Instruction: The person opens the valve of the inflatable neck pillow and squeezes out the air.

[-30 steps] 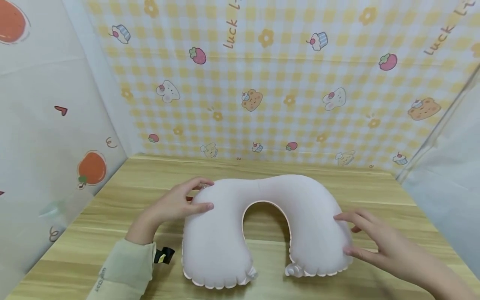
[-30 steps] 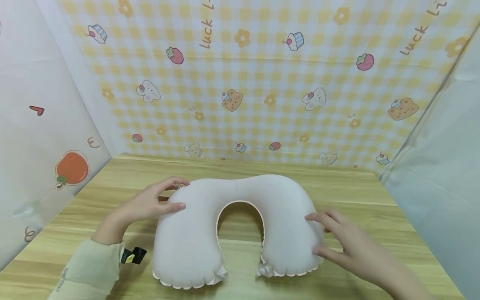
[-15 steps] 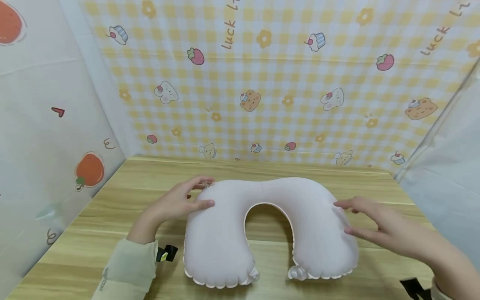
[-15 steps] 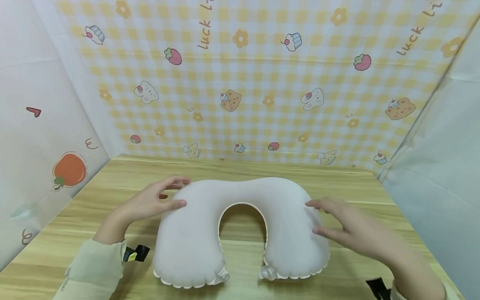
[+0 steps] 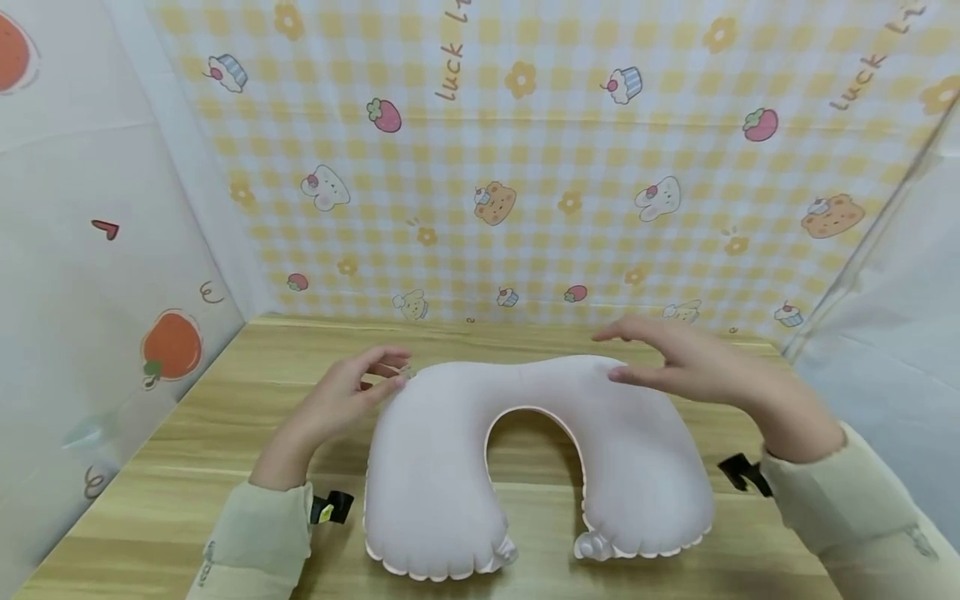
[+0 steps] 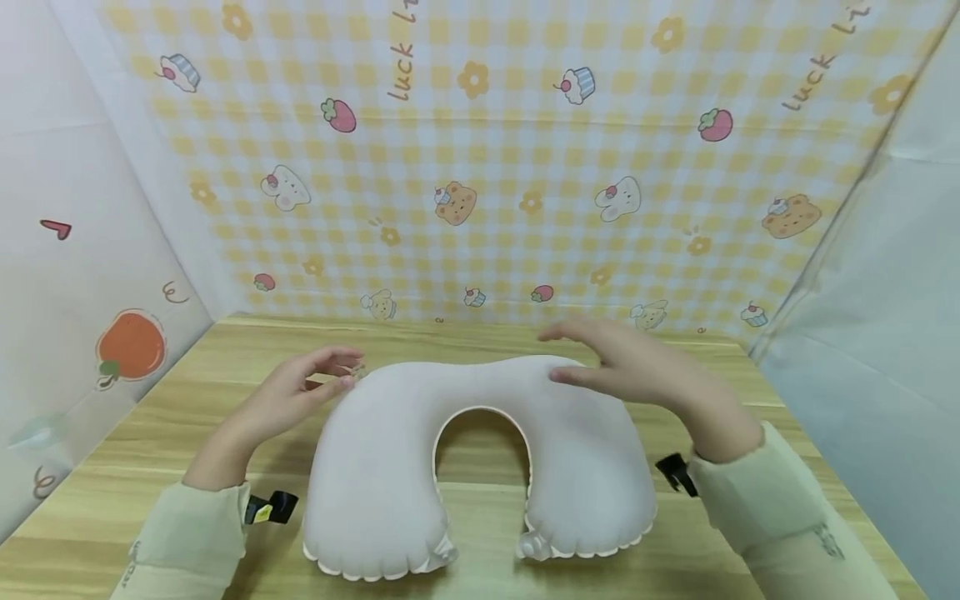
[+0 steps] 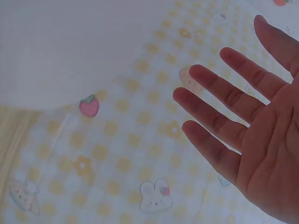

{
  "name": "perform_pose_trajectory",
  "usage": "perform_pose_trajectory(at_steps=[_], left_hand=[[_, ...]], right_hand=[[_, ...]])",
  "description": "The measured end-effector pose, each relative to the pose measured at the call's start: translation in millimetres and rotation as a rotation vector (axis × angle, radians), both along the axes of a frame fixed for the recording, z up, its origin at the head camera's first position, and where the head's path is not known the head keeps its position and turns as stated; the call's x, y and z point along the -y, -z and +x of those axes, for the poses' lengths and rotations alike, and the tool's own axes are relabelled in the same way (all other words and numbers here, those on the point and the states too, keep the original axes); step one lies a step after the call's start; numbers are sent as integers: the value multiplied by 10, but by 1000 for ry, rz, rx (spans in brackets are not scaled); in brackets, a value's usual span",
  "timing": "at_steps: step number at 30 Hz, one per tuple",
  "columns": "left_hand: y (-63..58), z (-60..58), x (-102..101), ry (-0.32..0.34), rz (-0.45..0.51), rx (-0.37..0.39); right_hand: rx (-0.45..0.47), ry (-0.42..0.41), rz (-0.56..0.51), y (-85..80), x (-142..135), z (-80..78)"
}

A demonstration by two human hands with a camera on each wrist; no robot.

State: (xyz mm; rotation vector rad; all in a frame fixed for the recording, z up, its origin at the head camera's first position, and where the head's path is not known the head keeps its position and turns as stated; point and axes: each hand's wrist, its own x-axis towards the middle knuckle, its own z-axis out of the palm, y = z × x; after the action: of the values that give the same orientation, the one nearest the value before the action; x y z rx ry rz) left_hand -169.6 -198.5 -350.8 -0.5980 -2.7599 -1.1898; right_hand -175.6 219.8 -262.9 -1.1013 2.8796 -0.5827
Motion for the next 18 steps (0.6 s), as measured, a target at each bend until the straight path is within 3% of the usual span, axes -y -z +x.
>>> perform_pose_trajectory(at_steps=[5, 18], left_hand=[[-11, -43, 4, -14, -7, -48], [6, -92, -15, 15, 30, -57]], right_hand=[[59, -23, 25, -68, 309, -194], [150, -135, 8, -72, 985, -537]])
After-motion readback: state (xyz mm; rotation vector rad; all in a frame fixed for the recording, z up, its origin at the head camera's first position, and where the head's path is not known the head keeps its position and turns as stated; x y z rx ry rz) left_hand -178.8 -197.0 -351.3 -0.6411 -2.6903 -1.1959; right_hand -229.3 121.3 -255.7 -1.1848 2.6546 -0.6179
